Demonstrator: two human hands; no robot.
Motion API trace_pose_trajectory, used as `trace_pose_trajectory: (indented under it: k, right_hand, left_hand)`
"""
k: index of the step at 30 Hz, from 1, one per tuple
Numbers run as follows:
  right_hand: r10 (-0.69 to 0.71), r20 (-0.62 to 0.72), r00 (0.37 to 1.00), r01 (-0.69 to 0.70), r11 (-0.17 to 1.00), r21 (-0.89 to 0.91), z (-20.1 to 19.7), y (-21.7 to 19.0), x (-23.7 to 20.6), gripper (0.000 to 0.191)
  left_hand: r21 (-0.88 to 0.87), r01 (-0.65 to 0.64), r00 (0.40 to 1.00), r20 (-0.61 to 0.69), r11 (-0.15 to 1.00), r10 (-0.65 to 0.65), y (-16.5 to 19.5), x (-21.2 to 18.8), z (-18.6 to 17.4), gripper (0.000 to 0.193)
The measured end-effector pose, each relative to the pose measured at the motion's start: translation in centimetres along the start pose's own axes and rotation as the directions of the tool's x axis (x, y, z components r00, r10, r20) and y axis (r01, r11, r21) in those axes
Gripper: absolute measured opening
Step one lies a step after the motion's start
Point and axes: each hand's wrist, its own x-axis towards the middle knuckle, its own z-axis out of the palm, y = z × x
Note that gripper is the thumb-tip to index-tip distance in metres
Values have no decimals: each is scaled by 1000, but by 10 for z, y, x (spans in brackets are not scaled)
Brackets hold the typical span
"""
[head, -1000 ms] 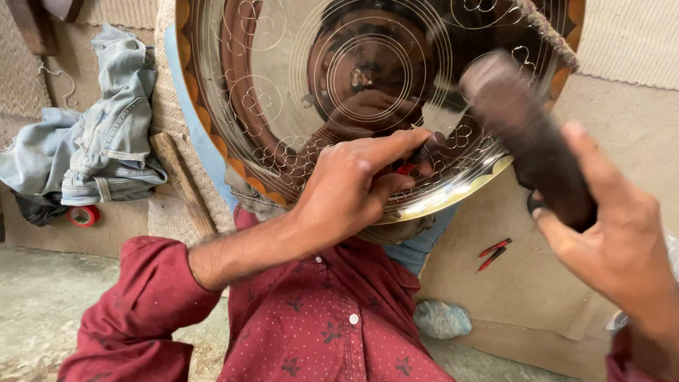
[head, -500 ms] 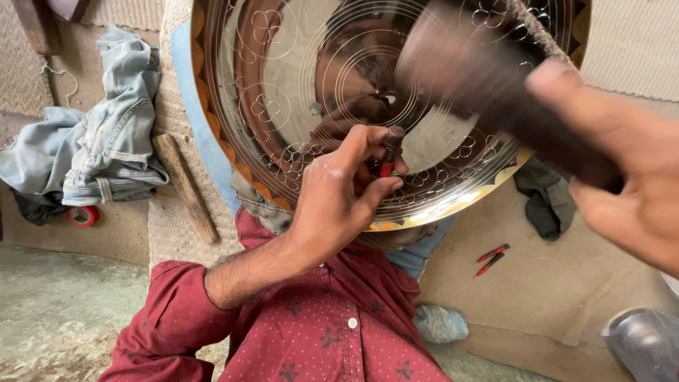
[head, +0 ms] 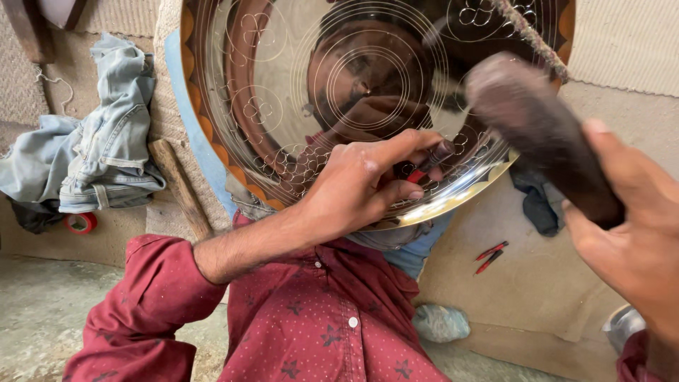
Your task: The person sits on the floor with a large decorated brass plate resting on their lap and repeatedly strikes a small punch with a wooden mallet to emboss floral patterns into the plate surface, repositioning the punch across different areas of the design.
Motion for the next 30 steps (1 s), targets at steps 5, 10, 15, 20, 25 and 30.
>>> trace_pose_trajectory:
  k: [5,10,15,20,25,30]
  right_hand:
    - [377,36,926,-376,905,201,1,-5,-16,20]
    - [67,51,996,-70,996,52,5,-30,-8,69]
    - [-63,-52,997,59,995,-76,27,-23,-24,76]
    - [205,-60,977,-188,960,206,49,-10,-58,75]
    - [305,-116,945,-231,877,421,70,-11,-78,66]
    - [427,-100,899,-266,713,648,82,-15,-90,72]
  left_hand:
    - [22,17,999,32,1000,-18,-2,3,0,59]
    - [90,-65,993,105,994,56,-6,4,-1,57]
    - [8,-187,960,213,982,181,-14,10,-2,62]
    - [-108,-135,919,359,985,165,-16,18,-3,61]
    - [-134,-67,860,495,989,125,-15,23,-9,67]
    - [-145,-134,828,528,980,192,-19,28,-9,66]
